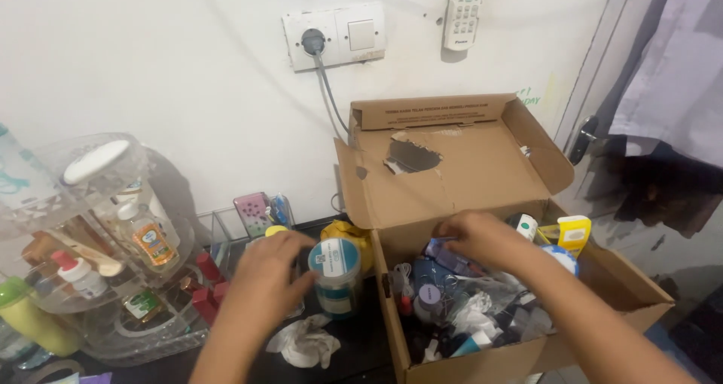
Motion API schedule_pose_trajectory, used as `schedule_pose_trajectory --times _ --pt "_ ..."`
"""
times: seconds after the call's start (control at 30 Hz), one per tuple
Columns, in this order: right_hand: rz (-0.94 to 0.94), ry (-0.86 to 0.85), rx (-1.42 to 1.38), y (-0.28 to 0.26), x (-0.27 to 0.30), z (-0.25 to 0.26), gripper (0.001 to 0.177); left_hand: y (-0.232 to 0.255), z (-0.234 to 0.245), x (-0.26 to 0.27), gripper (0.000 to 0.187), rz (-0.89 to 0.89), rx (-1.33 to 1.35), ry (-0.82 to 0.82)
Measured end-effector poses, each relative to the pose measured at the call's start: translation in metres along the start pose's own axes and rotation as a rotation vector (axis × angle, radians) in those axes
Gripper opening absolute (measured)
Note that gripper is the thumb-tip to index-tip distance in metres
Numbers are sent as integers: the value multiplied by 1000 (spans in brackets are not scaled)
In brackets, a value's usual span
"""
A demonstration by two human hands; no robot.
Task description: Organizing various cosmetic and personal care items from a cardboard box into plastic organizers on a desk.
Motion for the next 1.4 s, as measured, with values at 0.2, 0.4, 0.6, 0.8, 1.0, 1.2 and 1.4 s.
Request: schedule_pose_trajectory --times 0.2,0.4,0.6,0.8,1.0,1.2,1.4 --pt "35 -187 321 6 -33 -40 29 55 -13 -7 35 -105 173 50" --pt "2 -43 398 3 -27 -50 25 70 -26 -5 39 -110 249 75" --pt "0 -80 461 31 -32 -75 20 79 -30 -4 32 -63 265 -38" --pt "-70 -232 412 8 -18 -64 29 85 -36 -9 34 -3 352 -112" --pt "-66 -65 245 7 -16 -22 37 83 -48 -13 38 139 451 -208" --pt "-87 166 -273 -45 13 42 41 75 -85 -22 46 84 675 -183" --pt "-84 150 -583 -93 24 45 34 93 -85 -26 65 285 826 -385"
Point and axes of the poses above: each hand's wrist, its own x-axis away from the middle knuckle, its own z-axis out of the back of the hand, y = z × x, the point moved 6 cm from there along -x, towards the middle knuckle, and after that the axes turned 7 degrees about z, right-handed, at the moved point
